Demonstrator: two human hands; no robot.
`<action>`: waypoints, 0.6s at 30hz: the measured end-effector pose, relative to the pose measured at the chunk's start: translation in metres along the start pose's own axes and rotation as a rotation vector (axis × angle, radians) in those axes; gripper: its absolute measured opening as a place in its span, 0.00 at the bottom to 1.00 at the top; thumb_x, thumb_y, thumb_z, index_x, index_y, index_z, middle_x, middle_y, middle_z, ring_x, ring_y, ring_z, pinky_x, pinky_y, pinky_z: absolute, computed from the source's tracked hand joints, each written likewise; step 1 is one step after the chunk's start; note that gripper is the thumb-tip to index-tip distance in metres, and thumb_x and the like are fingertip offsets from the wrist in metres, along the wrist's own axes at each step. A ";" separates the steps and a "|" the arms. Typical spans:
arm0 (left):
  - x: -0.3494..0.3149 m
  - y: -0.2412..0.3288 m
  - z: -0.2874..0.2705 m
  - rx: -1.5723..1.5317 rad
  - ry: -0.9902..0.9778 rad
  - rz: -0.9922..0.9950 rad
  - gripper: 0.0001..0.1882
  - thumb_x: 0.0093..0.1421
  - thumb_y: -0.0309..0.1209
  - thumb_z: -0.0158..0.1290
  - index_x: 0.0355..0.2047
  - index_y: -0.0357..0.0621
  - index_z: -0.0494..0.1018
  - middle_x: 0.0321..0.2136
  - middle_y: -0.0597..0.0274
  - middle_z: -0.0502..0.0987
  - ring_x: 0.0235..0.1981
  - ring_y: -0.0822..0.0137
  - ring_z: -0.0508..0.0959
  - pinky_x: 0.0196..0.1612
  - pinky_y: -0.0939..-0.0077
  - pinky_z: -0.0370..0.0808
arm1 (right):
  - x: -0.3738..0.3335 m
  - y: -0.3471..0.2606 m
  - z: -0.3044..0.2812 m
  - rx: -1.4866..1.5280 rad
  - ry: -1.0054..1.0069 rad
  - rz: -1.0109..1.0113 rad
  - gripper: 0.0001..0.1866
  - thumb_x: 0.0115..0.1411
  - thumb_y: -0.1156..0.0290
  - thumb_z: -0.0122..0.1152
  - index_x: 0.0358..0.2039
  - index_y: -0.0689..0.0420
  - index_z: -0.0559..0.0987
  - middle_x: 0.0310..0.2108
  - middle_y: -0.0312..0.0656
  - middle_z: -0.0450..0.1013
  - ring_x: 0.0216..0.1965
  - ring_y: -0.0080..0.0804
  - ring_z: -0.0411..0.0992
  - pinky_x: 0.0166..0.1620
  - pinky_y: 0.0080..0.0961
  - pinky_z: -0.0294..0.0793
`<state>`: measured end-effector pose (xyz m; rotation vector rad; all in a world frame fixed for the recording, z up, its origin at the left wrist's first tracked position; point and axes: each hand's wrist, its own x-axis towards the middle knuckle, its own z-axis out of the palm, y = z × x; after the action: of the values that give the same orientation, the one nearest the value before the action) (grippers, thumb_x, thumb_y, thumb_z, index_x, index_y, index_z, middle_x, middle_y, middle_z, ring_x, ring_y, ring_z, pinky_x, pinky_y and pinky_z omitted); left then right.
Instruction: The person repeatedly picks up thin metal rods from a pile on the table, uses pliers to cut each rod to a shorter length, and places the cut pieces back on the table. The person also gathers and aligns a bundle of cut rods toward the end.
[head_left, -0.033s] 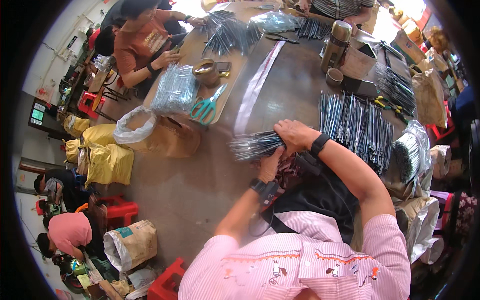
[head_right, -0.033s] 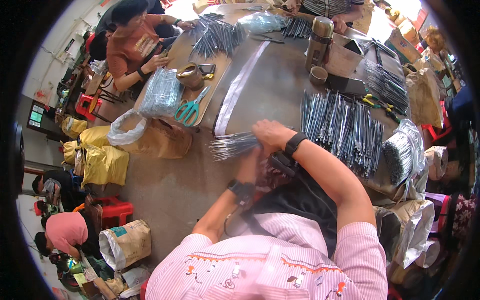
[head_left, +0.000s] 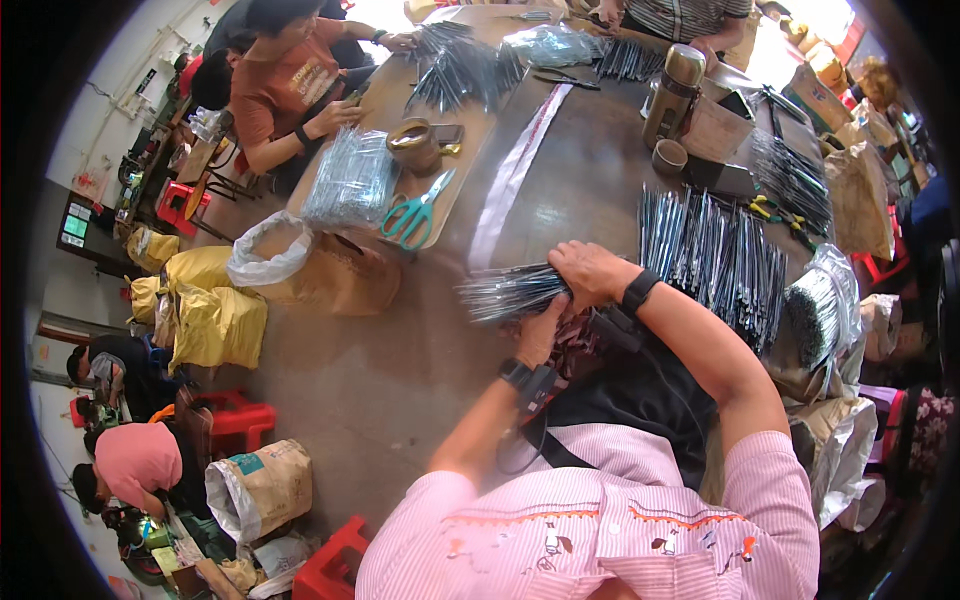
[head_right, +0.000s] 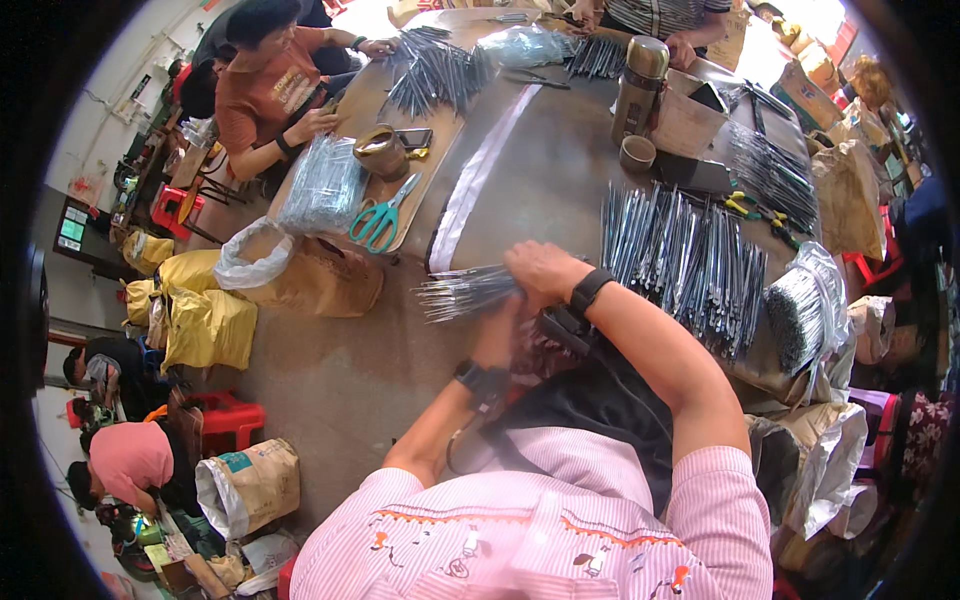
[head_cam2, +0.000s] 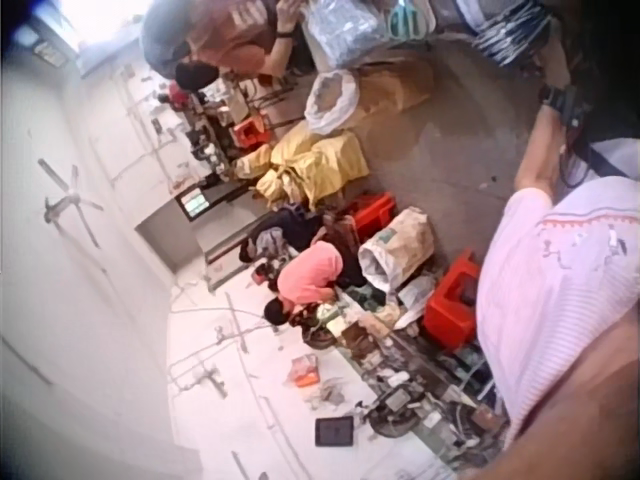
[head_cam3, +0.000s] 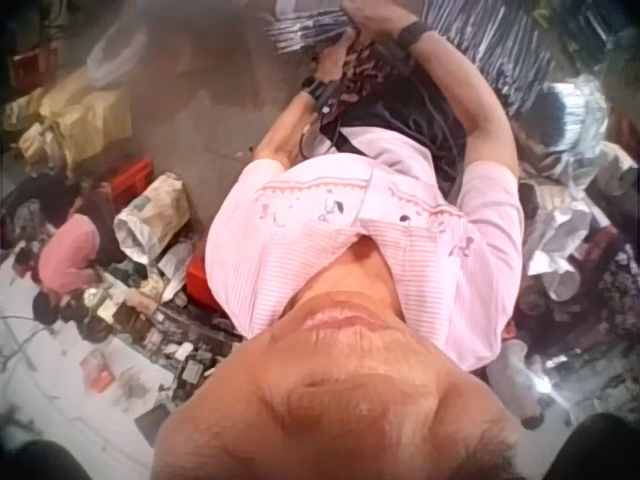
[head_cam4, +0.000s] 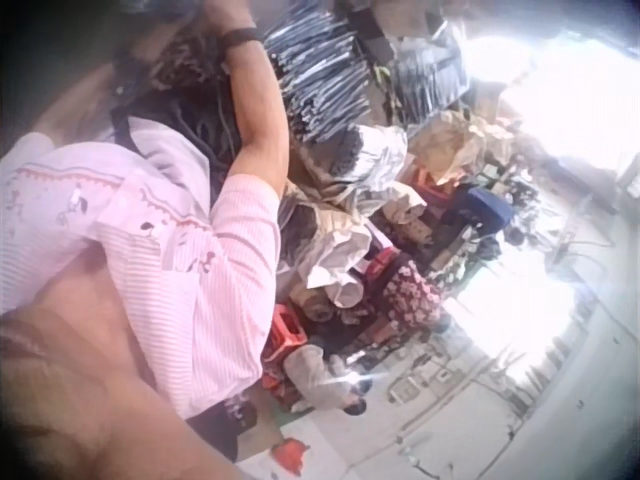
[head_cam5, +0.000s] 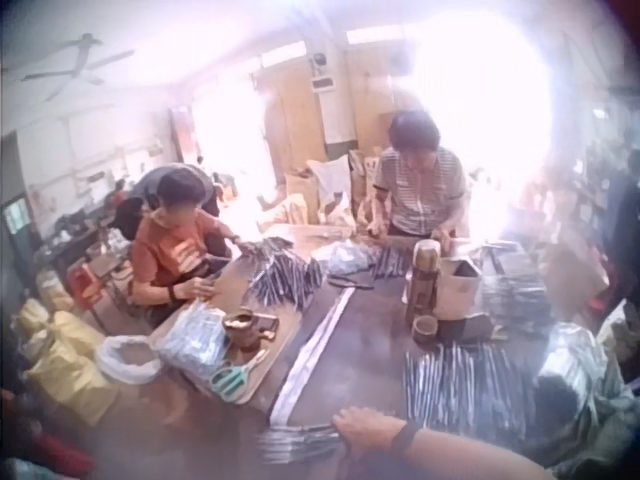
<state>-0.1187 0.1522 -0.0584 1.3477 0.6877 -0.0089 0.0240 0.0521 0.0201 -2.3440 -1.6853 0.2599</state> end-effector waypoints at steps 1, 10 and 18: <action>-0.002 0.004 0.001 -0.008 -0.009 0.052 0.19 0.63 0.45 0.54 0.43 0.42 0.77 0.38 0.66 0.78 0.35 0.76 0.75 0.35 0.77 0.73 | -0.002 -0.002 -0.002 0.011 0.008 0.019 0.33 0.33 0.61 0.73 0.38 0.62 0.68 0.37 0.50 0.69 0.43 0.50 0.69 0.44 0.40 0.72; -0.018 0.043 0.004 -0.224 -0.123 0.375 0.20 0.58 0.30 0.63 0.47 0.33 0.73 0.43 0.62 0.77 0.43 0.69 0.76 0.48 0.73 0.73 | -0.015 -0.006 -0.028 0.268 0.056 0.087 0.29 0.40 0.61 0.70 0.40 0.62 0.69 0.38 0.56 0.70 0.42 0.57 0.70 0.45 0.43 0.71; 0.001 0.108 0.019 -0.350 -0.298 0.413 0.25 0.57 0.27 0.62 0.53 0.36 0.68 0.48 0.60 0.74 0.50 0.68 0.72 0.55 0.72 0.69 | -0.021 -0.010 -0.065 0.428 0.425 0.103 0.32 0.44 0.66 0.67 0.51 0.61 0.69 0.45 0.58 0.71 0.48 0.58 0.70 0.50 0.41 0.71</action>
<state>-0.0673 0.1627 0.0376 1.0974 0.1411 0.2279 0.0262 0.0291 0.0853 -1.9919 -1.1777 0.1125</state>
